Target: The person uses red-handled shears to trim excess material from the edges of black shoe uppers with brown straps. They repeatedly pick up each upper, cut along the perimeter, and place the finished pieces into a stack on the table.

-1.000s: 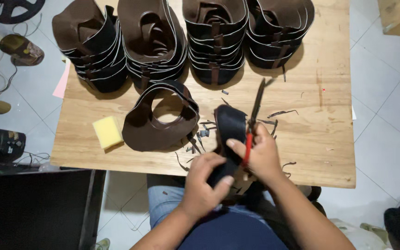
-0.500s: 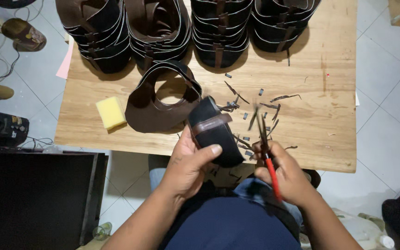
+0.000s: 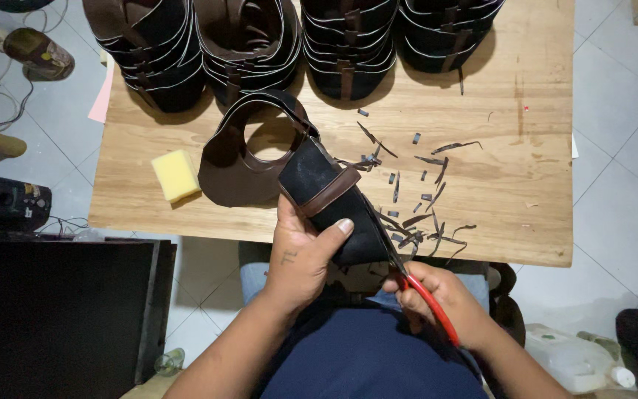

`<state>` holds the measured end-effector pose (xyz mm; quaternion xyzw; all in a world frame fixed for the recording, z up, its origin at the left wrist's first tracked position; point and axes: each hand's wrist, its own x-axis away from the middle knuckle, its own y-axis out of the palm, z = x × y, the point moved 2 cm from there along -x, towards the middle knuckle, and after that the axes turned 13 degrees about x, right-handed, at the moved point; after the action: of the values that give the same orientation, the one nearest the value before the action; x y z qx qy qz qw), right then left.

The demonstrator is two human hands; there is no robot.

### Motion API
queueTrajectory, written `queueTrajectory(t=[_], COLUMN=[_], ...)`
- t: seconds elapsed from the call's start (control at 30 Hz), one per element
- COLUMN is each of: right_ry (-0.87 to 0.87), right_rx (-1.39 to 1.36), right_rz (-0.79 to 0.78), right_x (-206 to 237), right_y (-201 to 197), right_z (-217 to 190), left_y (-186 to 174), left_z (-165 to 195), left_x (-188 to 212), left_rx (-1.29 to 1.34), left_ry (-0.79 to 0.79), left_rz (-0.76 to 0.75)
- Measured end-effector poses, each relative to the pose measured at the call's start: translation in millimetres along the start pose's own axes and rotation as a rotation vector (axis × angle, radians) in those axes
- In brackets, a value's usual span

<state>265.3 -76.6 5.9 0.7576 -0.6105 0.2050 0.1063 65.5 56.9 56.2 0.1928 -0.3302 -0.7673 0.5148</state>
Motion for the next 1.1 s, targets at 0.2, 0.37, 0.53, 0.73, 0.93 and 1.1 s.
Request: queueTrajectory(t=[0.2,0.37,0.53,0.73,0.93,1.1], right_ry=[0.031,0.075,-0.031,0.074,0.146,0.071], right_rx=[-0.103,-0.13,-0.073,0.004,-0.017,-0.138], right_rz=[0.04,0.06,0.061,0.133,0.121,0.107], right_x=[1.7,3.0,1.2,0.9,5.5,6.9], right_y=[6.3,10.5,7.3,9.1,13.1,19.4], right_z=[16.6,24.0,19.1,17.2,21.6,24.0], left_y=[-0.6,-0.8,0.8,1.9,-0.6,3.6], left_z=[-3.3,-4.3,-2.0,1.1,-1.0,2.1], left_x=[3.2,3.3,2.1,3.2,2.5,2.2], left_rx=[0.009,0.034,0.017,-0.016,0.023,0.01], left_ry=[0.004,-0.001,-0.025,-0.042,-0.089,-0.094], left_rz=[-0.012,-0.016,-0.025,-0.048,-0.032,-0.034])
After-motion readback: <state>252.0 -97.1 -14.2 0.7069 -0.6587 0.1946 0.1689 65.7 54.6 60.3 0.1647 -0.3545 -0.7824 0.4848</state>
